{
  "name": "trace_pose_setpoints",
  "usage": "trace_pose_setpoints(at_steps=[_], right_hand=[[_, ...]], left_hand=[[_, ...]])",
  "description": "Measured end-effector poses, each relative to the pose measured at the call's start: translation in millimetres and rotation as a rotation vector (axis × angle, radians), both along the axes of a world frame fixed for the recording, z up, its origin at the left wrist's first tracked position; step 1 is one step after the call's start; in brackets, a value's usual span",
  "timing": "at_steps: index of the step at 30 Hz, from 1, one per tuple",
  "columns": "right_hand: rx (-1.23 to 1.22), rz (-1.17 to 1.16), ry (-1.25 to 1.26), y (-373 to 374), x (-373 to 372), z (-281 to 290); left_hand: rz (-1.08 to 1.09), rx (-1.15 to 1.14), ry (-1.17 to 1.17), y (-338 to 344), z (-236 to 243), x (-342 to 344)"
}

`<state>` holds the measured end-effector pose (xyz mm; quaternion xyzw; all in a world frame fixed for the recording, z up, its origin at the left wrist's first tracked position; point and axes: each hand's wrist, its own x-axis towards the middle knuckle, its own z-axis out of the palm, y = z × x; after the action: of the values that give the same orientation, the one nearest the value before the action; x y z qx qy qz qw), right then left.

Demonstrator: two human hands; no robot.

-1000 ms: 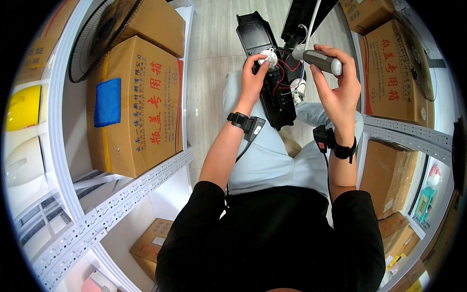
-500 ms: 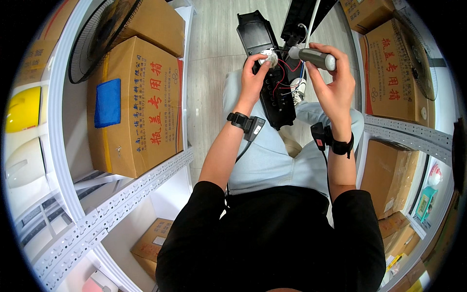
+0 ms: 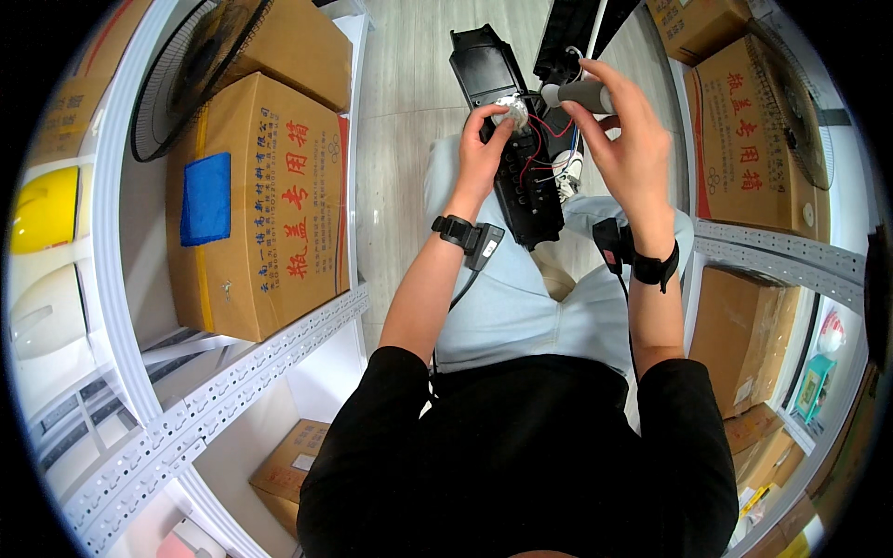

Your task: The person disassembles a standing fan by removing the motor housing and control panel. They use a screwdriver to loosen screws and detach components, then reassemble the parts.

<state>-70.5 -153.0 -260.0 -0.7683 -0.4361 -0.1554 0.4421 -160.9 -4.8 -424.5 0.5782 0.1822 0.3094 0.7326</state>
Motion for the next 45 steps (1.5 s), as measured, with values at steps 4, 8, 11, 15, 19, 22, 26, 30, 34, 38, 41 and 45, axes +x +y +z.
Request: trace_pose_setpoints(at_steps=[4,8,11,15,19,22,26,30,34,38,41,45], right_hand=[[-0.055,-0.024,-0.038,1,1,11],[0.067,0.075,0.039,6,3,3],[-0.046,-0.029,-0.040,5,-2,8],[0.085,0.068,0.060,9,0,7],[-0.043,-0.037,-0.013,7,-3,6],[-0.077,-0.068,0.008,6,-1,12],[0.034,0.071,0.066,7,2,8],[-0.112,-0.039,0.019,4,-3,14],[-0.001,0.078,0.051,4,4,9],[-0.132,-0.043,0.048,3,-2,14],[-0.094,-0.075,0.062,5,0,14],[-0.055,0.026,0.078,3,1,10]], left_hand=[[0.001,0.048,0.016,1,-1,1],[-0.008,0.032,0.011,0,-1,0],[-0.018,0.029,0.011,2,-3,0],[-0.018,0.017,0.031,0,-3,0],[-0.016,0.029,0.020,2,-6,0],[0.004,0.007,0.008,0,-5,2],[-0.001,0.015,0.010,1,-4,1],[-0.026,0.009,0.025,2,-5,0],[-0.010,-0.028,0.008,0,-4,2],[-0.012,0.070,0.026,2,-7,1],[-0.016,0.056,0.042,1,-5,1],[-0.013,0.000,0.012,2,0,2]])
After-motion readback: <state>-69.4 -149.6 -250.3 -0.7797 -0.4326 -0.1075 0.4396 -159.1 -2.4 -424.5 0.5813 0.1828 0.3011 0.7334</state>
